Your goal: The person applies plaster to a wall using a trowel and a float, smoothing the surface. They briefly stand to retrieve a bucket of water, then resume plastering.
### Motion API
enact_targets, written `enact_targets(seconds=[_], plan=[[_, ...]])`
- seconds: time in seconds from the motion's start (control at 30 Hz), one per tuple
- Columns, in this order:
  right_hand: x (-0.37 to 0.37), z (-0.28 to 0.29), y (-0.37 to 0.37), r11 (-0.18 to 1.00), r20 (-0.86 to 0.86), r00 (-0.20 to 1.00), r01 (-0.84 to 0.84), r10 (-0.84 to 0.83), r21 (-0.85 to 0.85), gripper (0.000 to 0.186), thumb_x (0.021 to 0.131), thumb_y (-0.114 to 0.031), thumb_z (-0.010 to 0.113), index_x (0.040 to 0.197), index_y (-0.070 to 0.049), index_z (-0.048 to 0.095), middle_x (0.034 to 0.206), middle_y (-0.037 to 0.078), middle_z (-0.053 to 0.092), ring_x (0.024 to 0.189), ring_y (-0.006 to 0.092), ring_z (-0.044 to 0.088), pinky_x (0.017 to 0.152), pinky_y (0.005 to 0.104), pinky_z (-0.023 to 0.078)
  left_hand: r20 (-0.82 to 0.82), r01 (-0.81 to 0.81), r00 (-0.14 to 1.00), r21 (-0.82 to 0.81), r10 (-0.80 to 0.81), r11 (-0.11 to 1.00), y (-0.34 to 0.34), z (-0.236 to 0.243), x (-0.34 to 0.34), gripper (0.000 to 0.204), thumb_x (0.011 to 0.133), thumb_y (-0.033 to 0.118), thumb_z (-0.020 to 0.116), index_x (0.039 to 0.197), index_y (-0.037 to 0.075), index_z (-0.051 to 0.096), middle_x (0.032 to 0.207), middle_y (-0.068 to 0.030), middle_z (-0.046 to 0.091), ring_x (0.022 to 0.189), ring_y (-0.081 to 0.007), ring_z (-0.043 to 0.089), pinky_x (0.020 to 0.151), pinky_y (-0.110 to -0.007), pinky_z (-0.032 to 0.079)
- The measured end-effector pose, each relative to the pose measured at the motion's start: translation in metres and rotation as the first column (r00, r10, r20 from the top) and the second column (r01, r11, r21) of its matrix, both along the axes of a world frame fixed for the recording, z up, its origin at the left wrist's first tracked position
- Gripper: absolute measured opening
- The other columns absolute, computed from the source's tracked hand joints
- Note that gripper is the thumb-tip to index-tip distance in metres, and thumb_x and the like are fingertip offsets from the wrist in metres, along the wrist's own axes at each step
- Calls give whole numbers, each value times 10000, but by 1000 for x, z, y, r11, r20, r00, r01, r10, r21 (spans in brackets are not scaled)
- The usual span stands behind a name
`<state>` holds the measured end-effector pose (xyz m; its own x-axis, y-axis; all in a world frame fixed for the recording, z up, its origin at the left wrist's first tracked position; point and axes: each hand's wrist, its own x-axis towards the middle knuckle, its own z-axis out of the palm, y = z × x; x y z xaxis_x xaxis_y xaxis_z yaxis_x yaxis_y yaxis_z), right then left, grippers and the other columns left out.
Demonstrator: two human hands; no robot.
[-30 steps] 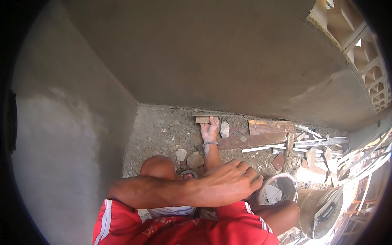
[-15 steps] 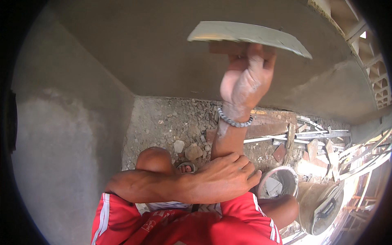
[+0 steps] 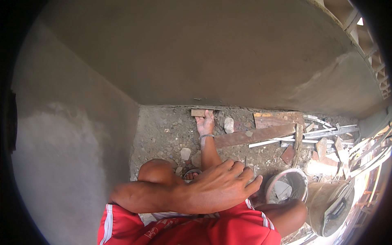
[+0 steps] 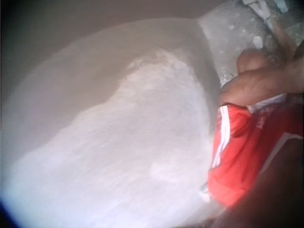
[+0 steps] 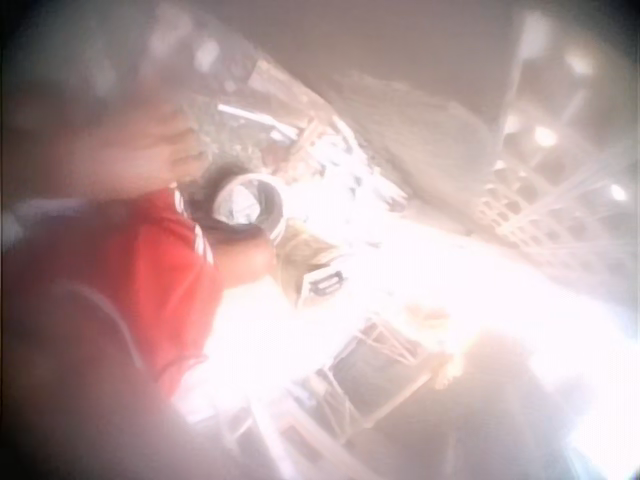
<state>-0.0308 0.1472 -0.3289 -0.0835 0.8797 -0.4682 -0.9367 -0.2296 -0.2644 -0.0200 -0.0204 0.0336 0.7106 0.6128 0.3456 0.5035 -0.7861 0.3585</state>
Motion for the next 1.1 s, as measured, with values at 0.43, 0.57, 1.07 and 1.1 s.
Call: enact_targets(seconds=[0.43, 0.57, 1.07, 1.1], plan=[[51, 329, 9, 599, 112, 840, 278, -530, 751, 474, 862, -84, 669, 1294, -95, 475, 1191, 112, 565, 1100, 276, 560, 887, 518, 491, -114, 55, 991, -87, -65, 995, 11, -3, 3, 410, 789, 154, 571, 1168, 2, 605, 954, -104, 611, 858, -234, 593, 750, -319, 460], [107, 232, 5, 679, 132, 879, 250, -458, 690, 500, 830, -125, 702, 1275, -47, 487, 1197, 140, 564, 1125, 309, 551, 904, 490, 540, -133, 23, 991, -67, -31, 998, 12, -4, -3, 397, 785, 158, 573, 1150, 11, 617, 932, -92, 609, 857, -227, 586, 745, -303, 455], [39, 17, 49, 973, 204, 969, 169, -136, -156, 402, 918, -128, 624, 1265, -159, 422, 1187, 92, 569, 1092, 302, 581, 831, 543, 519, -103, 86, 989, -177, -105, 980, 14, -5, 1, 472, 815, 195, 643, 1239, 12, 540, 962, -110, 585, 933, -279, 578, 818, -369, 467], [34, 32, 49, 967, 244, 954, 214, -175, -140, 409, 907, -123, 639, 1257, -156, 429, 1171, 90, 577, 1075, 289, 588, 802, 531, 529, -96, 88, 990, -190, -107, 978, 16, -5, -1, 481, 823, 201, 652, 1249, 13, 533, 967, -114, 585, 932, -283, 580, 816, -375, 468]])
